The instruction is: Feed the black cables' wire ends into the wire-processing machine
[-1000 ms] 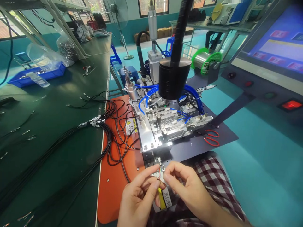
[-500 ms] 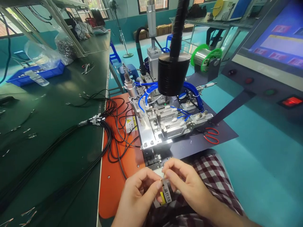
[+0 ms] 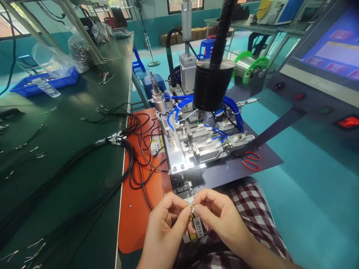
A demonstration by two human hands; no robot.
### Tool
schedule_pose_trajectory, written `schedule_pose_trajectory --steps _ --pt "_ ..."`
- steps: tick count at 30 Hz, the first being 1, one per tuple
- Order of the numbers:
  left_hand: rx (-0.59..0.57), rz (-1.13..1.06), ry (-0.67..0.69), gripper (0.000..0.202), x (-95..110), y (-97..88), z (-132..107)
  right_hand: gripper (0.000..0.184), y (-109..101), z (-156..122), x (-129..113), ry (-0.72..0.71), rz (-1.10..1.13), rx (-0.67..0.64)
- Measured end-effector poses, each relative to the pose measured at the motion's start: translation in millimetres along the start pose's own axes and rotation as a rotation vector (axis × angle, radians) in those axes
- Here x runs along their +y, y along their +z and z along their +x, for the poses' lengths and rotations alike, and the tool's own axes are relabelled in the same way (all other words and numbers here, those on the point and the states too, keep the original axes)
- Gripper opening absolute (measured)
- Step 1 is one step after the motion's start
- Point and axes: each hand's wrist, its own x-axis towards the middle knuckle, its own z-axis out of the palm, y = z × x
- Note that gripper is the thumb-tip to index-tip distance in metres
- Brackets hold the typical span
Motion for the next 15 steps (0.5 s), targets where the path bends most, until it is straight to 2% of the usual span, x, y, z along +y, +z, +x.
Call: schedule_pose_trajectory --steps 4,10,15 --pt "-0.006 -0.091 0.002 0.03 1.6 1.2 0.7 0.019 1.4 0.3 1.2 -0.04 -0.061 0.045" --pt "-0.074 -0.186 -0.05 0.027 3.4 -1.1 0.9 0.023 1.8 3.2 0.3 -0.047 -0.068 -0.039" --pt "-0.122 -0.222 -0.064 0.022 0.9 -6.3 2.9 0.026 -0.8 5.6 -3.3 -0.065 -0.105 -0.045"
